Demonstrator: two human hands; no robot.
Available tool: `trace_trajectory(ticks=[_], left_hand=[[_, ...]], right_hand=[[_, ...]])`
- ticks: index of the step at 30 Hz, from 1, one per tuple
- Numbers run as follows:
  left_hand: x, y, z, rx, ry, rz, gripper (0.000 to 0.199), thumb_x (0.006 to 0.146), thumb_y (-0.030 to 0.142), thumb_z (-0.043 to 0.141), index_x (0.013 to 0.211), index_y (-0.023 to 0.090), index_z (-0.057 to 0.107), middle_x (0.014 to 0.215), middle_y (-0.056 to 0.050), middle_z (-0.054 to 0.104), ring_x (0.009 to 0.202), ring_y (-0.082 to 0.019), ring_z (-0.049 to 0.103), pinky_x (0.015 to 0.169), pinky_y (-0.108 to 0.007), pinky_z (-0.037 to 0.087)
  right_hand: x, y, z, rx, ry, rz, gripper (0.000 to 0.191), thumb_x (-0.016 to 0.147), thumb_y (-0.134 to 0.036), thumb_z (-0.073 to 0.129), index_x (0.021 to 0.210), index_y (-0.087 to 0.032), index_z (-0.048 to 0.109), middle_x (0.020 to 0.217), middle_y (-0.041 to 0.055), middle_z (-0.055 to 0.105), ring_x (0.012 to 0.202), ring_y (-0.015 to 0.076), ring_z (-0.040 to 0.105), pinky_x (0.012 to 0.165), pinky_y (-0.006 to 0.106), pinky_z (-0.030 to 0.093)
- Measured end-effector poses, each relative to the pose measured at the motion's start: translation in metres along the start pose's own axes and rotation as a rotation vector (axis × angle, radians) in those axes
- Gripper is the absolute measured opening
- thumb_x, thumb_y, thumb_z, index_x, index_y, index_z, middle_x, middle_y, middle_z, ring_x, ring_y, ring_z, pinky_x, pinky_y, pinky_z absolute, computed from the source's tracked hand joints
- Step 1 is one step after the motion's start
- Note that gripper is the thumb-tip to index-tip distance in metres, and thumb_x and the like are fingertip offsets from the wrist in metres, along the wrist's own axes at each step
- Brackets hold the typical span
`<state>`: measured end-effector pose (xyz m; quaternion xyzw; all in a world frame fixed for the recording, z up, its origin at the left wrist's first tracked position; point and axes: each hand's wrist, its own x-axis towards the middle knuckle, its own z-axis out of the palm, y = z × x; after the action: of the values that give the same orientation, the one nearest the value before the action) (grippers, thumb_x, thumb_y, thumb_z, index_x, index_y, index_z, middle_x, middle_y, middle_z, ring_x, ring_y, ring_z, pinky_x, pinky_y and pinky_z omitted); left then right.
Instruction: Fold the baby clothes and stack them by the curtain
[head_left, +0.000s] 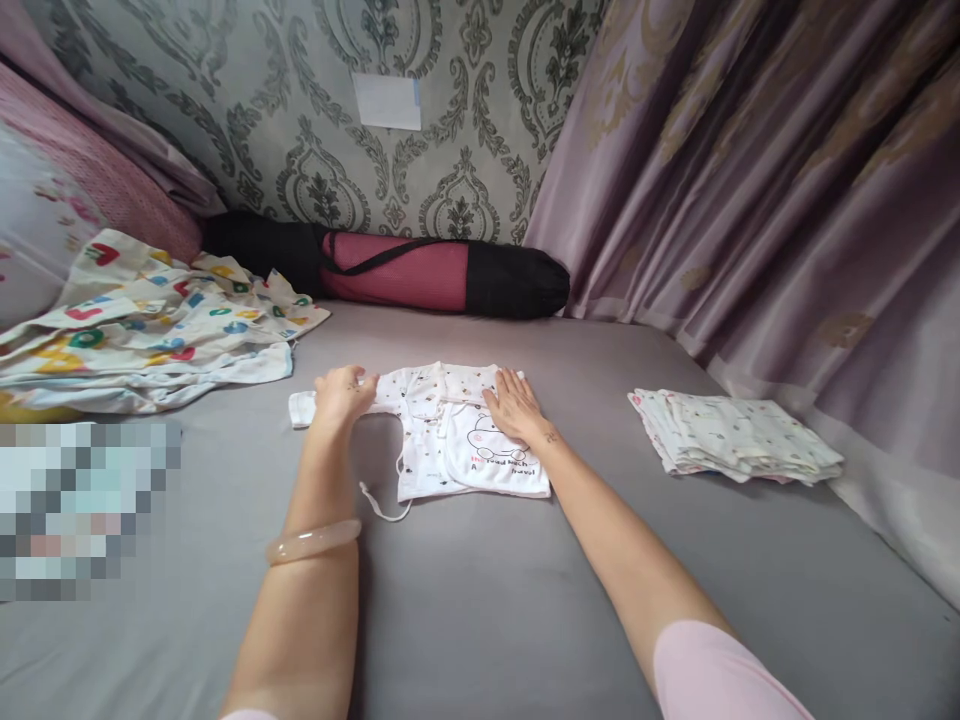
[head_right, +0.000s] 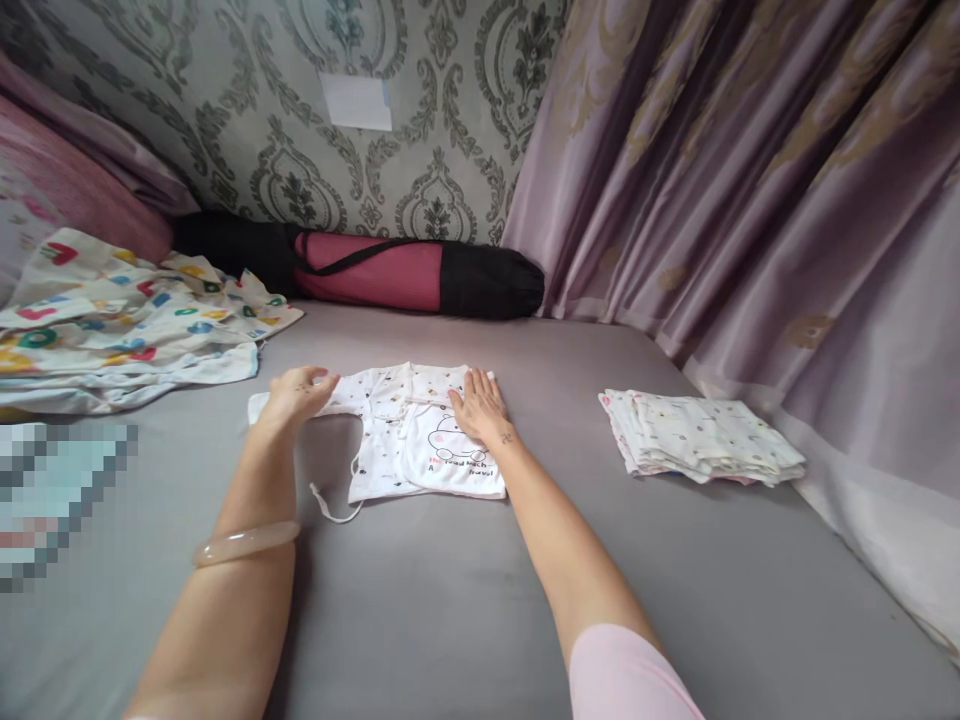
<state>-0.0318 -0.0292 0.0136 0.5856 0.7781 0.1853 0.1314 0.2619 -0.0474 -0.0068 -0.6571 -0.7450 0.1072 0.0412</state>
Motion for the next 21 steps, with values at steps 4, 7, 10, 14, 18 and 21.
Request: trace_trajectory(ticks=[4, 7, 10, 14, 18, 21], left_hand=[[0.002, -0.02, -0.006, 0.036, 0.026, -0.21, 0.048, 0.081, 0.042, 0.053, 0.115, 0.011, 0.068, 0.119, -0.025, 0.066, 0.122, -0.044, 0.051, 0.093, -0.051, 0.045], [-0.001, -0.026, -0.01, 0.02, 0.073, -0.33, 0.045, 0.081, 0.04, 0.054, 0.112, 0.01, 0.067, 0.129, -0.027, 0.06, 0.124, -0.047, 0.048, 0.094, -0.054, 0.045], [-0.006, -0.028, -0.014, -0.036, 0.09, -0.387, 0.042, 0.081, 0.039, 0.055, 0.109, 0.01, 0.067, 0.131, -0.027, 0.056, 0.126, -0.046, 0.046, 0.097, -0.054, 0.044], [-0.01, -0.028, -0.016, -0.073, 0.2, -0.434, 0.038, 0.079, 0.039, 0.059, 0.103, 0.011, 0.066, 0.134, -0.028, 0.049, 0.128, -0.045, 0.043, 0.1, -0.057, 0.042], [-0.014, -0.028, -0.022, -0.091, 0.15, -0.474, 0.039, 0.08, 0.036, 0.059, 0.109, 0.011, 0.063, 0.133, -0.028, 0.049, 0.129, -0.044, 0.043, 0.102, -0.055, 0.042], [-0.015, -0.028, -0.026, -0.1, 0.113, -0.49, 0.043, 0.079, 0.033, 0.061, 0.114, 0.009, 0.061, 0.134, -0.029, 0.048, 0.132, -0.043, 0.042, 0.102, -0.053, 0.044]], right_hand=[[0.003, 0.004, 0.002, -0.006, -0.014, -0.004, 0.075, 0.1, -0.05, 0.013, 0.156, 0.0, 0.017, 0.165, 0.0148, 0.011, 0.153, 0.0243, 0.005, 0.122, 0.036, 0.001], [0.005, 0.003, -0.004, -0.008, -0.058, 0.011, 0.076, 0.1, -0.051, 0.014, 0.157, 0.0, 0.016, 0.165, 0.0151, 0.009, 0.153, 0.0249, 0.005, 0.122, 0.038, 0.001], [0.007, -0.007, -0.014, -0.016, -0.109, 0.047, 0.074, 0.1, -0.049, 0.019, 0.156, -0.001, 0.018, 0.165, 0.0159, 0.01, 0.153, 0.0262, 0.005, 0.122, 0.042, 0.003], [0.008, -0.038, -0.019, -0.002, -0.005, -0.075, 0.068, 0.101, -0.043, 0.019, 0.157, -0.005, 0.021, 0.166, 0.0137, 0.01, 0.153, 0.0233, 0.004, 0.122, 0.041, -0.001], [0.007, -0.068, -0.008, 0.086, -0.044, -0.211, 0.069, 0.101, -0.05, 0.017, 0.159, -0.012, 0.017, 0.166, 0.0102, 0.009, 0.153, 0.0214, 0.004, 0.122, 0.041, 0.0], [0.007, -0.075, 0.004, 0.087, -0.05, -0.193, 0.066, 0.102, -0.048, 0.019, 0.158, -0.015, 0.022, 0.166, 0.0106, 0.012, 0.153, 0.0241, 0.006, 0.122, 0.044, 0.0]])
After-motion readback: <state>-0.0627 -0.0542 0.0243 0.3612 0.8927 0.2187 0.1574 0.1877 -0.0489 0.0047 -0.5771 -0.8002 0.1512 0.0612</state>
